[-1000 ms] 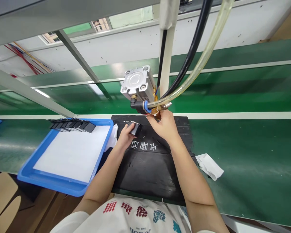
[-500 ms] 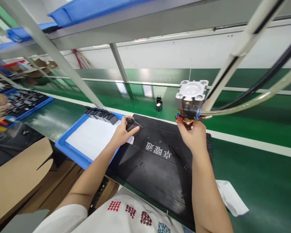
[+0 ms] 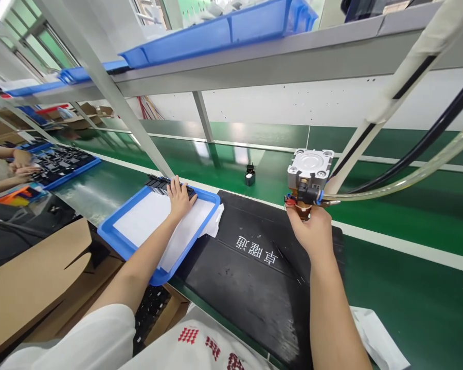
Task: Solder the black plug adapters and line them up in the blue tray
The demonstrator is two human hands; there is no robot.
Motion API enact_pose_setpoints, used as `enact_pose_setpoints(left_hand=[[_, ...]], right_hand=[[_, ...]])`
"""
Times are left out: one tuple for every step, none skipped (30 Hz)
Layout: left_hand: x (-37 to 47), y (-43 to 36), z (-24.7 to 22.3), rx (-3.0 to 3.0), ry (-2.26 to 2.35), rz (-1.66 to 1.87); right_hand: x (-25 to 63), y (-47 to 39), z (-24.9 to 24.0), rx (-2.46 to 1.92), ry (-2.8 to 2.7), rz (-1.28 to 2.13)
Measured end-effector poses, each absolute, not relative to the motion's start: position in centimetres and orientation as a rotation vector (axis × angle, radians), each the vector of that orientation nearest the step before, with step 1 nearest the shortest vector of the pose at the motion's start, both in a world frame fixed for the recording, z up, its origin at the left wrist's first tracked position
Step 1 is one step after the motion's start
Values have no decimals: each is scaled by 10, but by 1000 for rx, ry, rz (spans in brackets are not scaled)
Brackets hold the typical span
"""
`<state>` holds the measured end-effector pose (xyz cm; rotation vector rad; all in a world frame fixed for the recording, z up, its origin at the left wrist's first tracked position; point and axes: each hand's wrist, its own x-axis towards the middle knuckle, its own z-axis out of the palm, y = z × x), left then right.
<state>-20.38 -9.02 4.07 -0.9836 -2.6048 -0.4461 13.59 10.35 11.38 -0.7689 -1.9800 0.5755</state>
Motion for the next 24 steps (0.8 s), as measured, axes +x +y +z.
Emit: enact_pose_setpoints(left_hand=[[-206,-90,41,-951,-2617,-447],[-207,-91,41,-927,-2628,-447],[-209,-91,42,-907,-2638,-449],[-209,-91,43,-889,-2644,-453],[-209,-89,45,-873,-2643,-464],[-207,-87,46,-862,-2631,-483],[-204,-83,48,-869,-2609,-508],[-199,-78,48,-909,-2580,-535],[-192,-72,48,-988,-2546,-560],[-185,-64,47,-1095,-2516,-579],[-177,-56,45,-1217,-2491,-589],[-169,-47,42,-1333,-2474,-591],[-162,-38,38,-1425,-2463,-593],[-157,-29,35,-1487,-2459,-597],[-154,-20,32,-1519,-2460,-609],[-152,-11,31,-1535,-2466,-633],[-153,-1,30,-1537,-2479,-673],[-155,10,31,-1520,-2506,-736],[-159,22,34,-1472,-2556,-835],[-163,35,37,-1394,-2619,-954],[-167,47,41,-1297,-2683,-1076],[-171,60,45,-1198,-2737,-1185],[-174,71,48,-1111,-2779,-1269],[-176,80,51,-1045,-2805,-1326]], right_hand=[[136,104,114,-776,-1981,573],[136,104,114,-784,-1982,577],[136,104,114,-791,-1982,586],[136,104,114,-796,-1981,601],[137,104,115,-800,-1977,615],[137,104,115,-805,-1973,628],[137,104,115,-810,-1969,636],[137,104,115,-816,-1966,640],[137,104,115,-822,-1965,639],[137,104,115,-828,-1965,637],[137,105,114,-833,-1964,633],[137,105,114,-834,-1963,631],[137,105,113,-832,-1962,632],[138,106,113,-827,-1961,633],[138,106,112,-821,-1960,633],[138,106,112,-811,-1959,632],[138,106,112,-800,-1957,630],[138,106,112,-789,-1958,632],[138,106,113,-783,-1956,638],[138,106,113,-780,-1957,649],[138,106,113,-783,-1958,659],[138,106,113,-787,-1962,666],[138,106,114,-791,-1964,666],[138,105,114,-790,-1964,665]])
